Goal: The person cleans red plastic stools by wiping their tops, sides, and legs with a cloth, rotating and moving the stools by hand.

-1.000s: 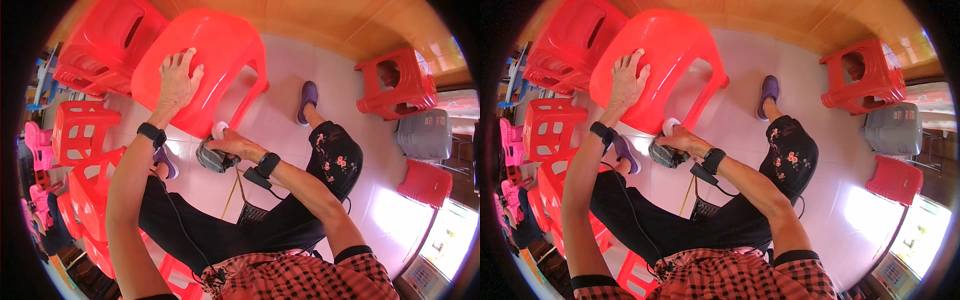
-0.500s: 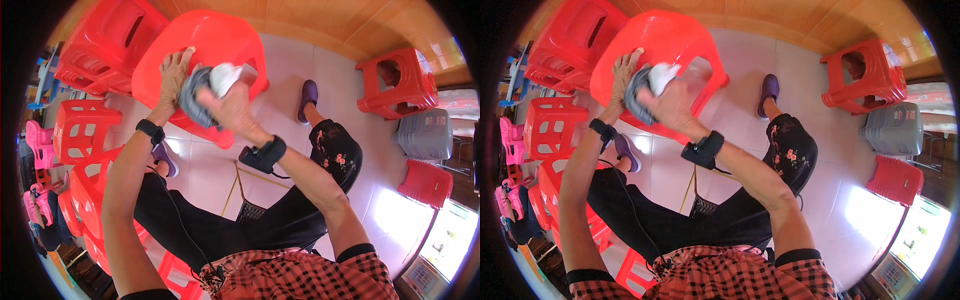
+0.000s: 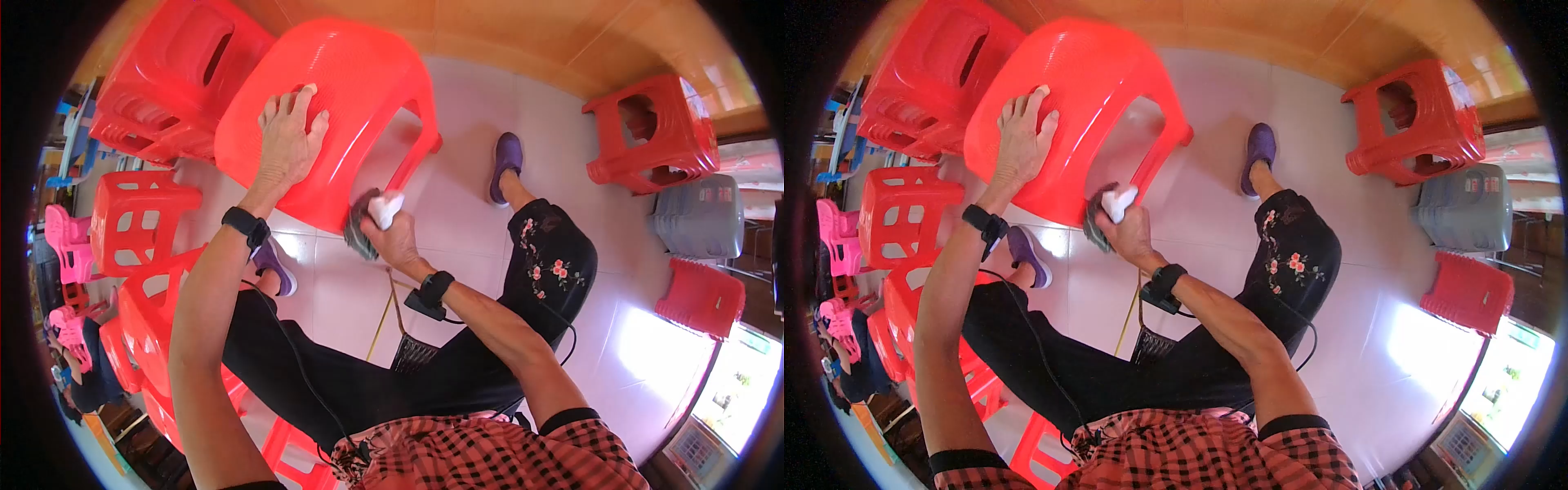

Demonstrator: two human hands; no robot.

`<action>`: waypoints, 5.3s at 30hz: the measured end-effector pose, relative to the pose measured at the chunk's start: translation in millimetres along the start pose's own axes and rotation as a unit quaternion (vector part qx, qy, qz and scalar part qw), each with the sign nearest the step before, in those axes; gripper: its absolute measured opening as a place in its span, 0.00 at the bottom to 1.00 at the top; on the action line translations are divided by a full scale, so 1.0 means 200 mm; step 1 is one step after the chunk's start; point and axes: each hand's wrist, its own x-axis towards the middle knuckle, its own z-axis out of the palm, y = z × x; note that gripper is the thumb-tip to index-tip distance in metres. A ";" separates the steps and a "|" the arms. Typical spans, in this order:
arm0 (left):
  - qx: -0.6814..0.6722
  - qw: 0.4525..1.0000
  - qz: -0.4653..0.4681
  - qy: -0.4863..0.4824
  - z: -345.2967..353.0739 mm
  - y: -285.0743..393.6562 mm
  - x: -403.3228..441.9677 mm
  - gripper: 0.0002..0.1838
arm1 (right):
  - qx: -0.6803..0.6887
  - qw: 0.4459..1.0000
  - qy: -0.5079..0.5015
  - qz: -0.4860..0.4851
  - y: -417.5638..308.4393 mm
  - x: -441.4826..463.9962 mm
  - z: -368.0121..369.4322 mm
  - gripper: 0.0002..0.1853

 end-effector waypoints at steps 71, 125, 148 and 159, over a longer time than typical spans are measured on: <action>-0.138 0.950 -0.280 -0.011 0.00 -0.71 -0.04 0.22 | -0.368 0.824 -0.160 -0.401 -0.67 0.72 -0.02 0.23; -0.349 0.864 -0.348 0.104 0.02 -0.59 -0.49 0.17 | -0.134 0.943 -0.076 -0.295 -0.49 0.69 -0.25 0.27; -0.010 0.998 0.026 -0.048 -0.15 0.01 -0.22 0.27 | -0.009 0.980 0.156 -0.121 -0.13 0.30 -0.19 0.27; -0.008 0.998 0.008 -0.063 -0.15 0.01 -0.20 0.28 | -0.084 0.977 0.174 0.087 0.54 0.18 -0.11 0.34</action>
